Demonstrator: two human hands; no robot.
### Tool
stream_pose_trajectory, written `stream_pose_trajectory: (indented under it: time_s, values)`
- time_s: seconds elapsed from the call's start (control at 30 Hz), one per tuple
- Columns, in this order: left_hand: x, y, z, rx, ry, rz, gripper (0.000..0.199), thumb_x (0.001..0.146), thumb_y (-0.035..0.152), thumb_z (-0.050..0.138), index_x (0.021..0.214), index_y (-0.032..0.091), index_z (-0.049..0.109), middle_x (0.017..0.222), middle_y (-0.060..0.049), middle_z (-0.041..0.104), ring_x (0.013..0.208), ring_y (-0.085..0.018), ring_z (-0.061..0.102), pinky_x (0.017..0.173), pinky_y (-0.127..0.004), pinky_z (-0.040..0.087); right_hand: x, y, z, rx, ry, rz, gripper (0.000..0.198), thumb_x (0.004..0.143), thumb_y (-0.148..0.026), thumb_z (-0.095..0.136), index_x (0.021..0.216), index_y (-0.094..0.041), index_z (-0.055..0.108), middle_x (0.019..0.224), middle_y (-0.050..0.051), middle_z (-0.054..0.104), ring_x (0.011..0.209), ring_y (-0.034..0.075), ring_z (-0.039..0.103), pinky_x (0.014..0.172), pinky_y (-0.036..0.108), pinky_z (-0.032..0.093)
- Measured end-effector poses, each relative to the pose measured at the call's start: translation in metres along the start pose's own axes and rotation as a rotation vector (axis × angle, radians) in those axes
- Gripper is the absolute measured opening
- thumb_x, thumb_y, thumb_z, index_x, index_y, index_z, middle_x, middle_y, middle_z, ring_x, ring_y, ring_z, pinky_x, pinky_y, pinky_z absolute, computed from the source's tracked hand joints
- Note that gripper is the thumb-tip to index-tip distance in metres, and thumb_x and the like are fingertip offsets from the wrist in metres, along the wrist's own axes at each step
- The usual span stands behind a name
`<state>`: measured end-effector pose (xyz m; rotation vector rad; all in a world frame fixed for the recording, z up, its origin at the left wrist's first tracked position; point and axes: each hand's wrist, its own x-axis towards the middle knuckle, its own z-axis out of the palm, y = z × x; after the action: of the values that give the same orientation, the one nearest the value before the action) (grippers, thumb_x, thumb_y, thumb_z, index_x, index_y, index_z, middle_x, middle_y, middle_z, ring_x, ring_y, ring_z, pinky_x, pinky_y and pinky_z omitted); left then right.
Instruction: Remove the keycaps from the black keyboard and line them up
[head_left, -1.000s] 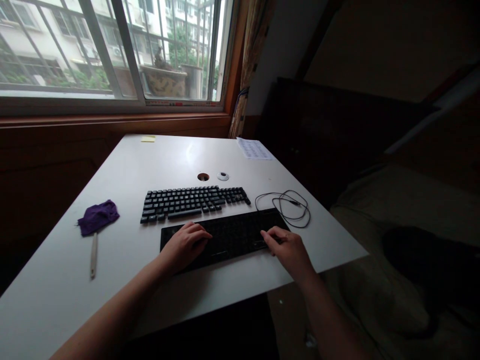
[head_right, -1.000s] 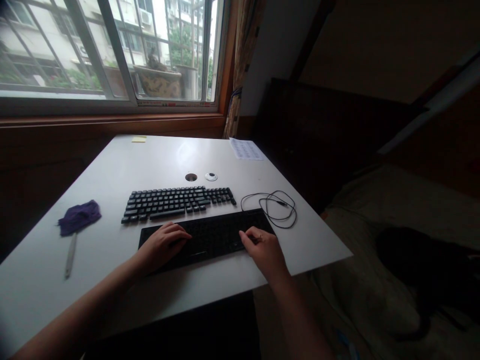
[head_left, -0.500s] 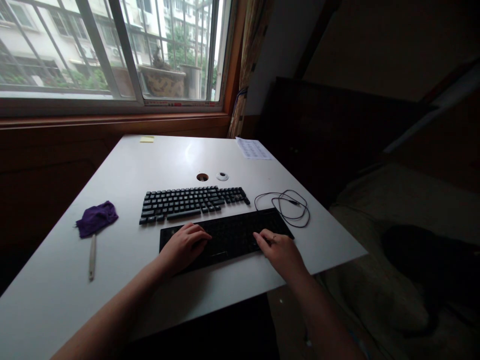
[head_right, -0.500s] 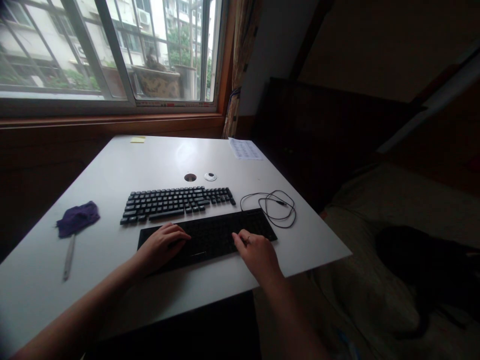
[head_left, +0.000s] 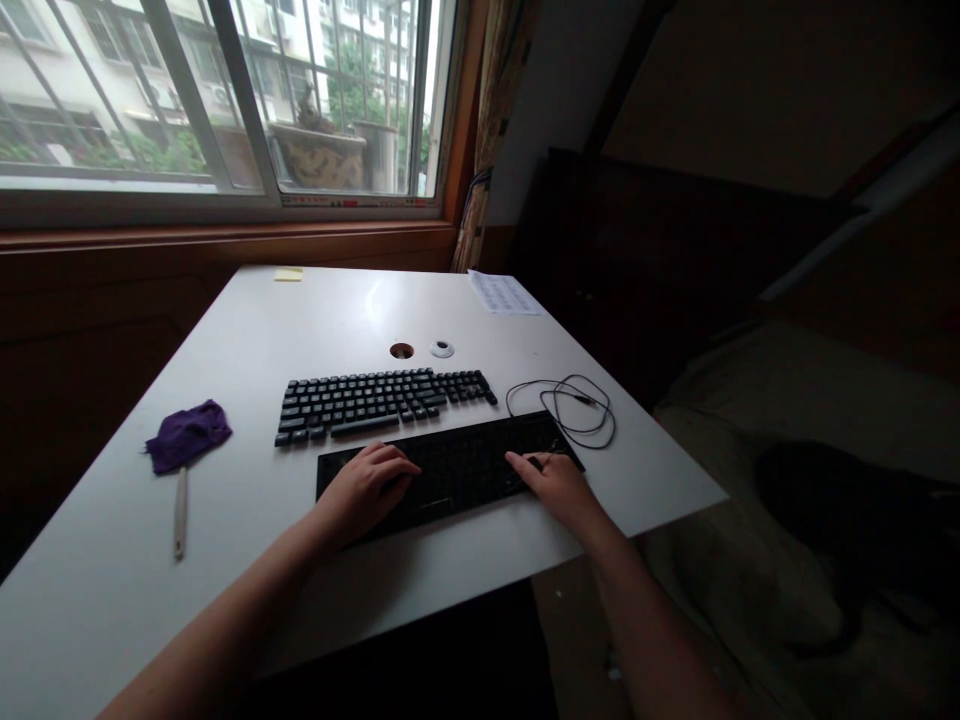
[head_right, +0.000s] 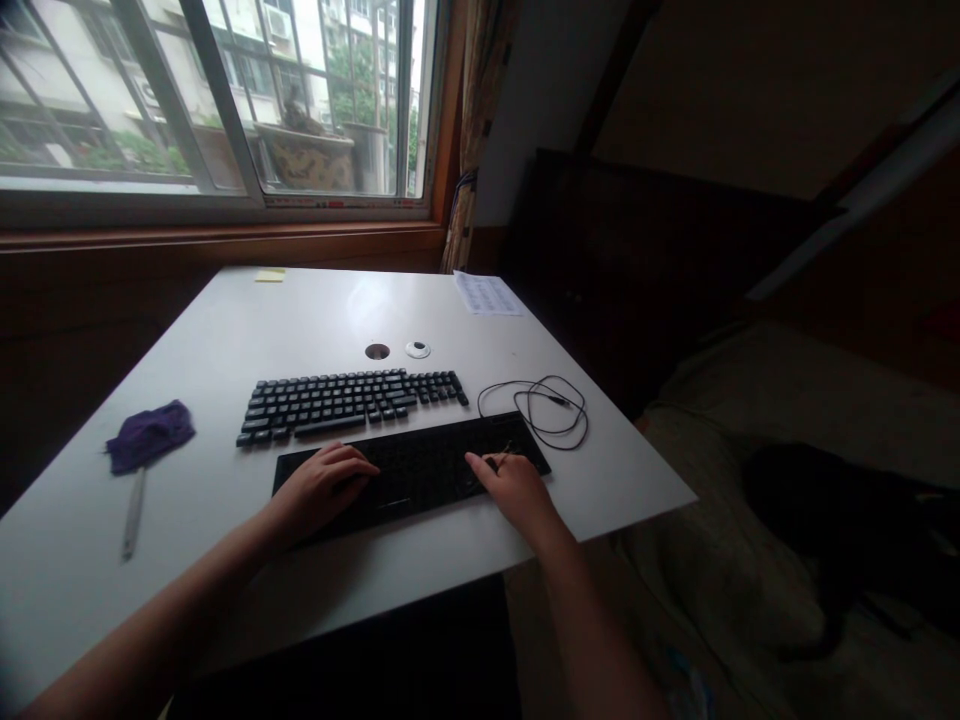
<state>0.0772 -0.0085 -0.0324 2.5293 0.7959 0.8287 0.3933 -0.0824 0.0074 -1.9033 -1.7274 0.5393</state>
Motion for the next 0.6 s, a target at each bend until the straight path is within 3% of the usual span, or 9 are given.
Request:
stream_pose_trajectory:
  time_s: [0.2,0.4,0.6]
  values:
    - [0.001,0.002,-0.002,-0.010,0.004,-0.008,0.019,0.093,0.017,0.056,0.103,0.022,0.072,0.098,-0.006,0.070,0.093,-0.021,0.059,0.085,-0.035,0.050,0.005,0.009,0.004,0.099,-0.022,0.060,0.051,0.088,-0.059,0.050,0.066,-0.018,0.072,0.055,0.003,0.062,0.061,0.021,0.061,0.061,0.028,0.040]
    - [0.001,0.003,-0.002,-0.012,-0.010,-0.010,0.019,0.093,0.017,0.056,0.103,0.022,0.071,0.098,-0.006,0.070,0.092,-0.021,0.059,0.086,-0.036,0.050,0.012,0.020,0.002,0.164,-0.057,0.111,0.052,0.087,-0.061,0.049,0.066,-0.017,0.068,0.066,0.006,0.068,0.070,0.024,0.065,0.067,0.030,0.043]
    - [0.001,0.002,-0.001,-0.011,-0.009,-0.009,0.020,0.092,0.015,0.057,0.104,0.022,0.071,0.099,-0.005,0.070,0.093,-0.021,0.058,0.086,-0.037,0.050,0.009,0.015,-0.005,0.190,-0.054,0.124,0.051,0.088,-0.061,0.051,0.066,-0.017,0.067,0.066,0.005,0.067,0.069,0.022,0.063,0.066,0.029,0.042]
